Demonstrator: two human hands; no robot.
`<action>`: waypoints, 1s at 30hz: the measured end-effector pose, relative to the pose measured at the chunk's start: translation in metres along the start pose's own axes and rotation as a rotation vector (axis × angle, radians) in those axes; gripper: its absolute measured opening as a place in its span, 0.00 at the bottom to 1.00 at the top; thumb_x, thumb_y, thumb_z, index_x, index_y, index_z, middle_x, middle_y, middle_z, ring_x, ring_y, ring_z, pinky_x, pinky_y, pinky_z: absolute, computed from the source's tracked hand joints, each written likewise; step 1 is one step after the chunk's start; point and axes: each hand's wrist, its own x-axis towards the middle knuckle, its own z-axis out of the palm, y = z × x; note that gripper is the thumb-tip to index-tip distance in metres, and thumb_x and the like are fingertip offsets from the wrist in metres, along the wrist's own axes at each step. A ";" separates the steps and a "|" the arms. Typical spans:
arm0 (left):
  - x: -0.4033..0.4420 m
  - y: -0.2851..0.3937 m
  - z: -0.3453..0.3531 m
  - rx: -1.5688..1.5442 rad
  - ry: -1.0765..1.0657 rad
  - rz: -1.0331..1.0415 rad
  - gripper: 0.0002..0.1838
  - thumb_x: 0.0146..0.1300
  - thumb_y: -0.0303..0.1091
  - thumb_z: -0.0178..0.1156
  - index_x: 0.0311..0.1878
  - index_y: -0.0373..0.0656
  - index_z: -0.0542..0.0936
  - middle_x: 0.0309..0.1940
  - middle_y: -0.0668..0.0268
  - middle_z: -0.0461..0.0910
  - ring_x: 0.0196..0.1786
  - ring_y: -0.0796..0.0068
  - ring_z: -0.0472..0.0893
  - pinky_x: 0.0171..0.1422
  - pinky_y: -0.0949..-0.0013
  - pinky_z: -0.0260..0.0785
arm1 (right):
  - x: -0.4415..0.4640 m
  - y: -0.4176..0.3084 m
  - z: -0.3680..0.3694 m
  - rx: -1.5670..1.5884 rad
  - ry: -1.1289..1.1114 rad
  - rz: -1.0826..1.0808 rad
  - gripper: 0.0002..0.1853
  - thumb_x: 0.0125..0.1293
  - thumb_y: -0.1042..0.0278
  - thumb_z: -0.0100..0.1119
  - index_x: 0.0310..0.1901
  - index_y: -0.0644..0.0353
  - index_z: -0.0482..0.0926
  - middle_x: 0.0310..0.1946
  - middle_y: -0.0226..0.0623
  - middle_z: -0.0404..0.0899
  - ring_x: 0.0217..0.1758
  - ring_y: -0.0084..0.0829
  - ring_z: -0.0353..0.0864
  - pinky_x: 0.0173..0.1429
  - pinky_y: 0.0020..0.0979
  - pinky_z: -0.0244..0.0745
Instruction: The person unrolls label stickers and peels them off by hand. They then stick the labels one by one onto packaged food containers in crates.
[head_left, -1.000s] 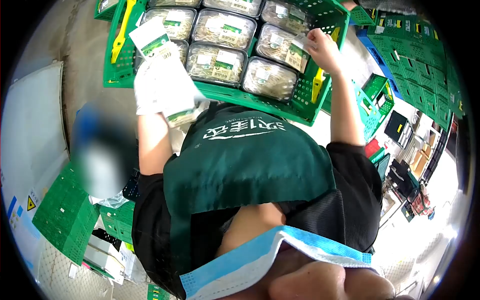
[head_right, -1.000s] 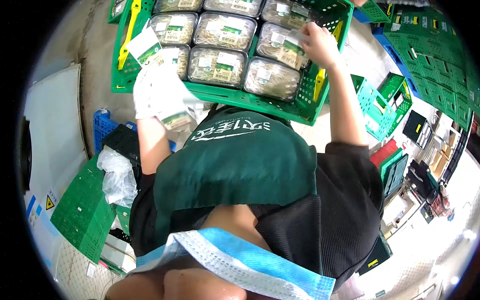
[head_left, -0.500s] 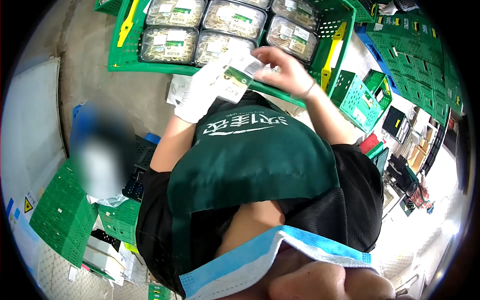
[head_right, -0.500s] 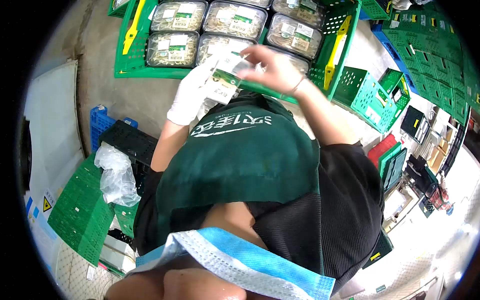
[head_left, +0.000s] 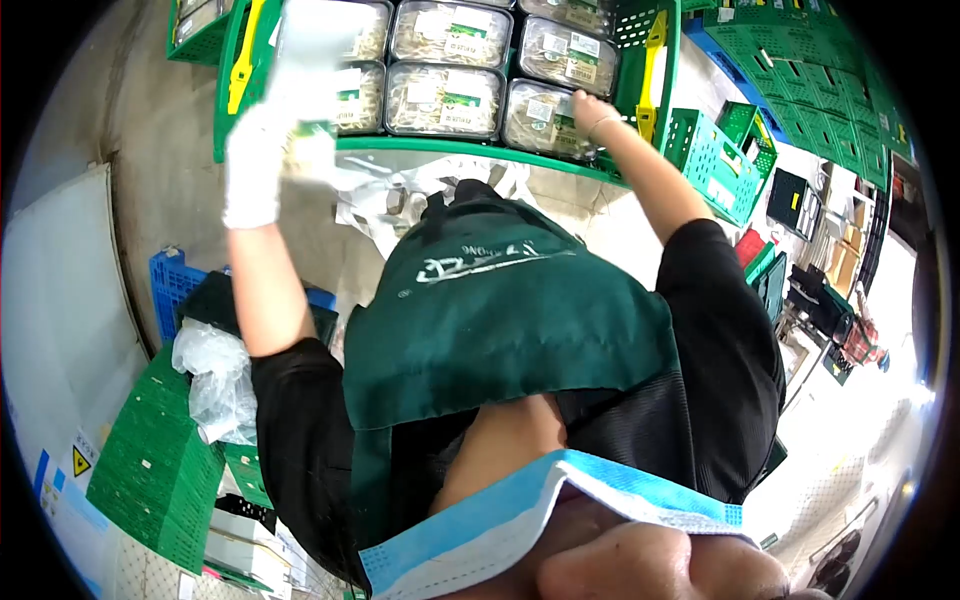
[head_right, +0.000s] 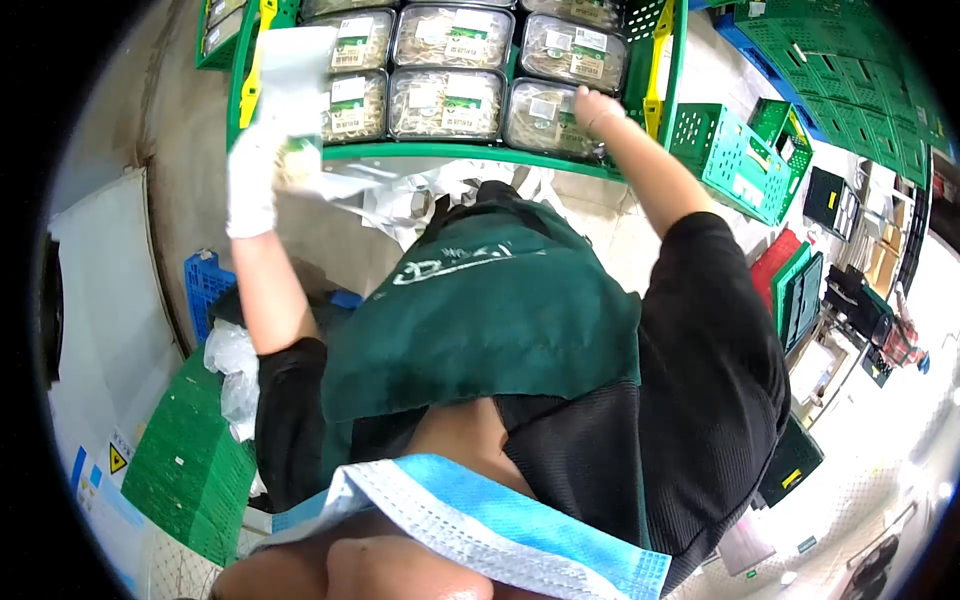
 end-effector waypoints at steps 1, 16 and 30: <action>0.033 -0.002 -0.013 0.085 0.118 0.131 0.11 0.52 0.35 0.56 0.34 0.37 0.75 0.32 0.62 0.77 0.35 0.75 0.74 0.39 0.71 0.66 | 0.009 -0.003 0.015 0.045 0.056 0.069 0.17 0.57 0.70 0.40 0.49 0.65 0.61 0.43 0.54 0.72 0.46 0.44 0.73 0.48 0.37 0.69; 0.147 0.029 -0.032 -0.271 0.018 -0.083 0.11 0.49 0.29 0.56 0.36 0.34 0.77 0.28 0.63 0.77 0.25 0.73 0.76 0.30 0.73 0.71 | -0.005 0.124 -0.001 1.521 0.525 0.470 0.23 0.42 0.57 0.62 0.38 0.66 0.74 0.28 0.41 0.76 0.30 0.32 0.75 0.34 0.32 0.70; 0.064 0.113 0.400 -0.752 -0.556 -0.170 0.09 0.52 0.27 0.53 0.36 0.35 0.75 0.28 0.63 0.75 0.29 0.72 0.75 0.32 0.69 0.70 | -0.188 0.512 0.214 1.461 0.776 0.918 0.14 0.48 0.60 0.61 0.24 0.61 0.70 0.12 0.26 0.64 0.12 0.22 0.63 0.14 0.25 0.58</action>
